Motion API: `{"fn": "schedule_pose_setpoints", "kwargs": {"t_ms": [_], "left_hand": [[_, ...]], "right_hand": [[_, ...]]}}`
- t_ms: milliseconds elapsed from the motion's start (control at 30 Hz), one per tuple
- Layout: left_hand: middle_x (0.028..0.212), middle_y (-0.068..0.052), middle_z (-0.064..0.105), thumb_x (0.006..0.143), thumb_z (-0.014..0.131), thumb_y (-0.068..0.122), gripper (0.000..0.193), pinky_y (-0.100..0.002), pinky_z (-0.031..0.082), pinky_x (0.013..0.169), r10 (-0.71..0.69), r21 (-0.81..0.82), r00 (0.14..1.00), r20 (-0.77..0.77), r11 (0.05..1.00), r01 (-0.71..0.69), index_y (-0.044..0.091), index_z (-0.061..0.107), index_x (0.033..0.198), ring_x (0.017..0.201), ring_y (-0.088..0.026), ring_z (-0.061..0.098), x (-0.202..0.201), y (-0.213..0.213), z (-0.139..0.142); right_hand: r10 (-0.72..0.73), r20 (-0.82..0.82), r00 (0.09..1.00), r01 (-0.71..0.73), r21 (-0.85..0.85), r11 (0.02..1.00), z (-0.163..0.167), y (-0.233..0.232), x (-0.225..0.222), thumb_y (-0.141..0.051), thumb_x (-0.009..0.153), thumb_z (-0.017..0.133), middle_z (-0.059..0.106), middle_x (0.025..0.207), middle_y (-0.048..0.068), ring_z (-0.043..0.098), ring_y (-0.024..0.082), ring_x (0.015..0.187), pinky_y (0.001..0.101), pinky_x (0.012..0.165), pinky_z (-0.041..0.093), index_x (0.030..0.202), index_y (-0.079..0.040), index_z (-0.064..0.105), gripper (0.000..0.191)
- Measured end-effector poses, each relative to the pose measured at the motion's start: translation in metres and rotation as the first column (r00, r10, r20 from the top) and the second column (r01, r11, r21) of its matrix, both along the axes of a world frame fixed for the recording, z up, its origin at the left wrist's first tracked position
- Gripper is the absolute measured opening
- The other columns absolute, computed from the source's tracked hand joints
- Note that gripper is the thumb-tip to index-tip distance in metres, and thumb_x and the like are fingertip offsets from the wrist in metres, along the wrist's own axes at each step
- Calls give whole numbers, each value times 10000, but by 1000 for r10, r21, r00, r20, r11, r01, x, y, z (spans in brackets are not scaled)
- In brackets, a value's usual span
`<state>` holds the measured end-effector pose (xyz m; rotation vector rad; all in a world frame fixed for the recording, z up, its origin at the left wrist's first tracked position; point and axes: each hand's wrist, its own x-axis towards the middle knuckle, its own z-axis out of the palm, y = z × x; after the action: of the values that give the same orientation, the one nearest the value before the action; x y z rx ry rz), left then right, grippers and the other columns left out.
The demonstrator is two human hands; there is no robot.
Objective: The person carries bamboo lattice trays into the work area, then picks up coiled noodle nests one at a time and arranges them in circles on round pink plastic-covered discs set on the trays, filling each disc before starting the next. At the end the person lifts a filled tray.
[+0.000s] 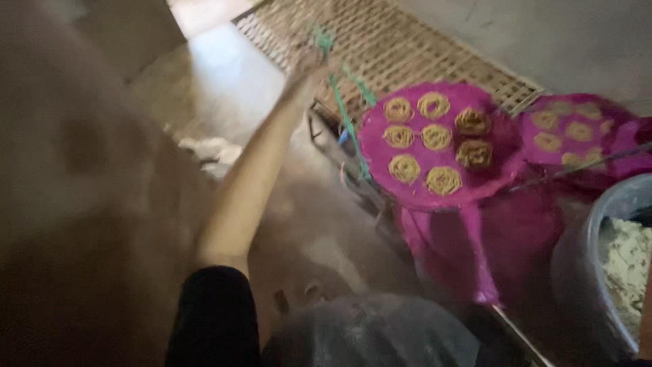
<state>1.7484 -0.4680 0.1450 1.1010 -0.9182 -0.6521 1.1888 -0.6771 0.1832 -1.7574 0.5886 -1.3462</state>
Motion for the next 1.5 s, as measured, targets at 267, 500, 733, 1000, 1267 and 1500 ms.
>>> {"fn": "schedule_pose_setpoints", "kwargs": {"t_ms": [267, 500, 733, 1000, 1267, 1500], "left_hand": [[1423, -184, 587, 996, 647, 440, 471, -454, 433, 1092, 65, 466, 660, 749, 657, -593, 124, 673, 1346, 1327, -337, 548, 94, -48, -119], [1557, -75, 435, 814, 767, 225, 552, -496, 387, 1110, -230, 476, 601, 765, 831, -289, 204, 611, 1343, 1320, -313, 535, 1, -78, -183], [1368, -79, 533, 892, 734, 293, 468, -551, 420, 1011, -388, 513, 528, 755, 852, -108, 168, 612, 1326, 1278, -326, 518, -29, -146, -218], [1227, -126, 549, 888, 721, 323, 440, -529, 447, 956, -357, 462, 440, 824, 873, -157, 135, 605, 1269, 1198, -337, 549, -22, -202, -233], [1309, -222, 507, 862, 755, 330, 478, -592, 429, 927, -242, 300, 539, 807, 954, -21, 67, 576, 1218, 1197, -420, 518, 24, -219, -226], [1340, -194, 533, 837, 711, 133, 411, -466, 515, 974, -162, 208, 715, 680, 978, 24, 47, 590, 1220, 1185, -422, 572, 204, -170, -225]], "right_hand": [[-611, -530, 588, 543, -301, 784, -80, 49, -10, -92, 1142, 600, 650, 1155, 191, 664, 314, 1054, 447, 944, 543, 1237, 16, 562, 150], [-626, -604, 494, 502, -390, 772, -185, 54, 73, -187, 980, 763, 698, 1021, 170, 682, 363, 1009, 470, 891, 561, 1136, -39, 734, 217], [-633, -763, 132, 705, -376, 601, -245, -28, 115, -220, 923, 851, 656, 1086, 281, 650, 463, 986, 529, 858, 544, 1121, 34, 715, 349], [-702, -700, 131, 814, -328, 479, -250, -13, 130, -88, 959, 743, 673, 1103, 228, 652, 442, 999, 527, 851, 523, 1082, 1, 683, 164], [-650, -438, 621, 636, -203, 745, -146, -68, 171, -6, 1026, 550, 598, 1083, 141, 562, 258, 1029, 427, 970, 456, 1111, 60, 575, 110], [-457, -461, 761, 449, -136, 883, -63, -155, 323, -61, 1062, 526, 614, 1127, 92, 580, 193, 1033, 371, 969, 465, 1184, 37, 575, 164]]}}
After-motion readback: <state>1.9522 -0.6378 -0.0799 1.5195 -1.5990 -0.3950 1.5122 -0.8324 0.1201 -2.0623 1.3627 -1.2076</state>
